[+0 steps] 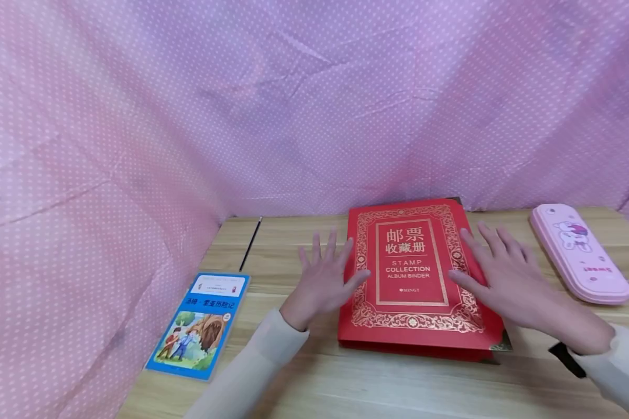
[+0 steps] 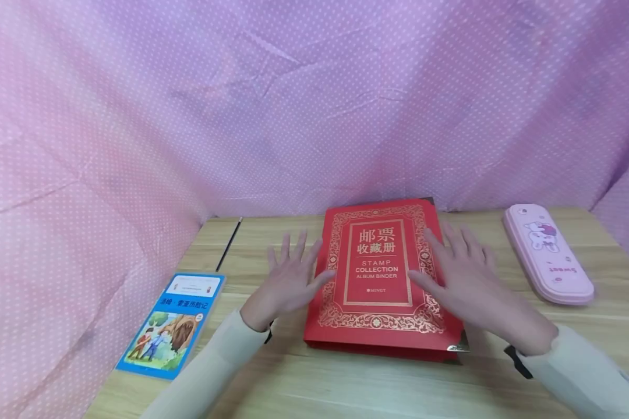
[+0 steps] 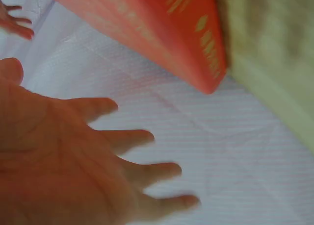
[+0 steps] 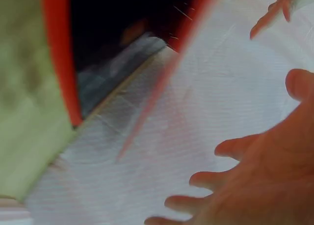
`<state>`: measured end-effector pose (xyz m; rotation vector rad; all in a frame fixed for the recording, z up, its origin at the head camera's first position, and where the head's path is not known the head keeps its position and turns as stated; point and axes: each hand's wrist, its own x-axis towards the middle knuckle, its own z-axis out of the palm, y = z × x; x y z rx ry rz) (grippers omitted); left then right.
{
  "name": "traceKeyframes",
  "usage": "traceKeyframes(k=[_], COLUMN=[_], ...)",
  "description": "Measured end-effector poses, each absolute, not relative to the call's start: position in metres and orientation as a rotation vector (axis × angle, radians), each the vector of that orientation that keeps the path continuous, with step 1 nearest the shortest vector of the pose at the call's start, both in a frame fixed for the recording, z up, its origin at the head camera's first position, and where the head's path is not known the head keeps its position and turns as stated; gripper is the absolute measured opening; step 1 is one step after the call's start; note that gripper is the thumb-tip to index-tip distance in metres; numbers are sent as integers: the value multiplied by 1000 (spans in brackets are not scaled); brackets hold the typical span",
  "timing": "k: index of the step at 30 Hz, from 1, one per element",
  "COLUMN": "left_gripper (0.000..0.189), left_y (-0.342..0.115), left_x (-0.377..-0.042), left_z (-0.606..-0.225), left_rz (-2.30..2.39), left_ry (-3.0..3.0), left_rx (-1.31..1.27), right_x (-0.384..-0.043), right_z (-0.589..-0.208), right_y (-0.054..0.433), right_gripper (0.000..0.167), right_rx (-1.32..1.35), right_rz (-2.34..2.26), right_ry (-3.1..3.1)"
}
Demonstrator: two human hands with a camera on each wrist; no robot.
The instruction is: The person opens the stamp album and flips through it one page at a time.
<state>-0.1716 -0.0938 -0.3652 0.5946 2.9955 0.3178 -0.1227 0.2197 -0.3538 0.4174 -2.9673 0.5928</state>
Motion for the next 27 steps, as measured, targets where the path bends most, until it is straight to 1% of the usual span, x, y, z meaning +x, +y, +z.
traceKeyframes(k=[6,12,16,20,24,27], left_gripper=[70,68,65,63,61,62], left_y=[-117,-127,-124,-118,-112,-106], left_x=[-177,-179,-175,-173,-172,-173], left_z=[-388,-406,-406,-407,-407,-407], left_rz=[440,605,646,643,658,681], left_ry=[2789,2699,2722,2740,2742,2733], left_rx=[771,781,798,838,824,815], right_x=[-105,-92,-87,-82,-78,-77], right_z=[-382,-397,-395,-387,-379,-372], right_y=[239,240,242,247,255,261], right_gripper=[79,70,70,66,61,59], right_rx=[421,418,374,371,386,453], right_rz=[817,982,1034,1050,1061,1098], right_ry=[-2913,-2882,-2905,-2895,-2879,-2805])
